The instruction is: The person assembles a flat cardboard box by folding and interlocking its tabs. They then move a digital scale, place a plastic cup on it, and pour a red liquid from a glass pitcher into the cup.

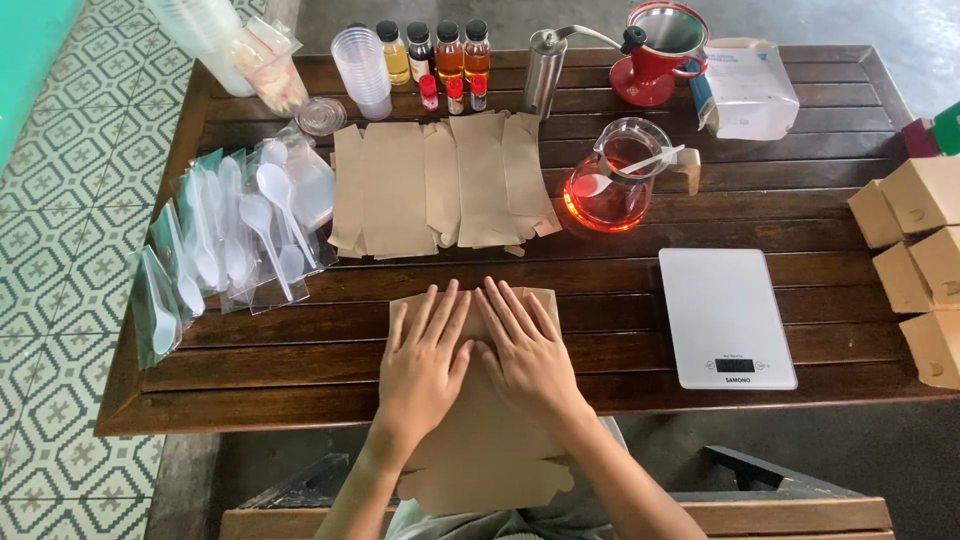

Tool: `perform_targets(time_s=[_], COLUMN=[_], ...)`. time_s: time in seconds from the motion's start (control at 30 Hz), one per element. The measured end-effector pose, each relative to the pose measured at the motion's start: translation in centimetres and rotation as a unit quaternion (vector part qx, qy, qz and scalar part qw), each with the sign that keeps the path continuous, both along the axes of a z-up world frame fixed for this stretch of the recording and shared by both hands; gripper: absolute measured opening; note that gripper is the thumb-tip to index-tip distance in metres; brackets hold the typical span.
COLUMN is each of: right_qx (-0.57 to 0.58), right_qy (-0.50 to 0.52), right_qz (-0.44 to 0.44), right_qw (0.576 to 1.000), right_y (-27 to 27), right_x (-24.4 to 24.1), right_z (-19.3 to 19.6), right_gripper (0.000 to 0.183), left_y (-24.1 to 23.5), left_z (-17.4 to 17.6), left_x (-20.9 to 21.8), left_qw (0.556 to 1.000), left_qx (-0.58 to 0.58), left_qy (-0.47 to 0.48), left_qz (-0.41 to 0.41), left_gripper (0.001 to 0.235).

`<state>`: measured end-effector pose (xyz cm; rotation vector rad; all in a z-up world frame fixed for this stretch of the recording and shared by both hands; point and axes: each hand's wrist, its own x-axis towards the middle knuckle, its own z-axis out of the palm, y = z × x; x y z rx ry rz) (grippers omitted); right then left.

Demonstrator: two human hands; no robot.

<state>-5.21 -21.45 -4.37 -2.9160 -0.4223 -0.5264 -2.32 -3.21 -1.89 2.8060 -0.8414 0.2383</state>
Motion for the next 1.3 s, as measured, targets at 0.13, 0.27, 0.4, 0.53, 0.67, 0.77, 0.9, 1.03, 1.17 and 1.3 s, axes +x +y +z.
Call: perform_targets(time_s=[0.13, 0.27, 0.4, 0.53, 0.67, 0.77, 0.9, 1.03, 1.17, 1.3], right_qx=[0.007, 0.025, 0.025, 0.016, 0.022, 0.029, 0.044, 0.026, 0.057, 0.044], right_qy=[0.026, 0.071, 0.122, 0.106, 0.135, 0.152, 0.150, 0.031, -0.021, -0.030], right_qz=[-0.004, -0.009, -0.020, -0.030, -0.047, -0.060, -0.072, -0.049, -0.032, -0.012], right_qw=[1.000, 0.997, 0.992, 0.994, 0.989, 0.986, 0.985, 0.998, 0.998, 0.998], right_y=[-0.2, -0.5, -1.0, -2.0, -2.9, -3.5, -4.0, -4.3, -3.5, -2.6], right_x=[-0.3, -0.6, -0.8, -1.2, -1.6, -1.8, -2.0, -0.7, 1.8, 4.6], right_z=[1.0, 2.7, 3.7, 3.5, 3.8, 4.2, 4.6, 2.8, 3.2, 2.2], right_gripper=[0.069, 0.070, 0.073, 0.074, 0.075, 0.076, 0.076, 0.074, 0.054, 0.039], left_y=[1.1, 1.9, 2.6, 3.6, 4.6, 5.4, 5.9, 4.1, 0.3, -1.6], left_z=[0.0, 0.2, 0.6, 0.4, 0.7, 0.7, 0.7, 1.0, 2.5, -0.4], left_x=[0.2, 0.1, 0.1, 0.0, -0.1, -0.2, -0.6, -2.3, -5.8, -8.5], left_qw=[0.999, 0.999, 0.998, 0.998, 0.996, 0.995, 0.994, 0.991, 0.994, 0.988], left_qx=[0.011, 0.019, 0.010, 0.007, 0.008, 0.011, 0.016, 0.042, 0.022, 0.093], left_qy=[-0.032, -0.008, 0.044, 0.034, 0.050, 0.047, 0.024, -0.050, -0.079, -0.125], left_qz=[0.012, 0.027, 0.044, 0.053, 0.076, 0.087, 0.106, 0.119, 0.068, 0.013], left_gripper=[0.063, 0.064, 0.065, 0.066, 0.065, 0.066, 0.068, 0.076, 0.078, 0.088])
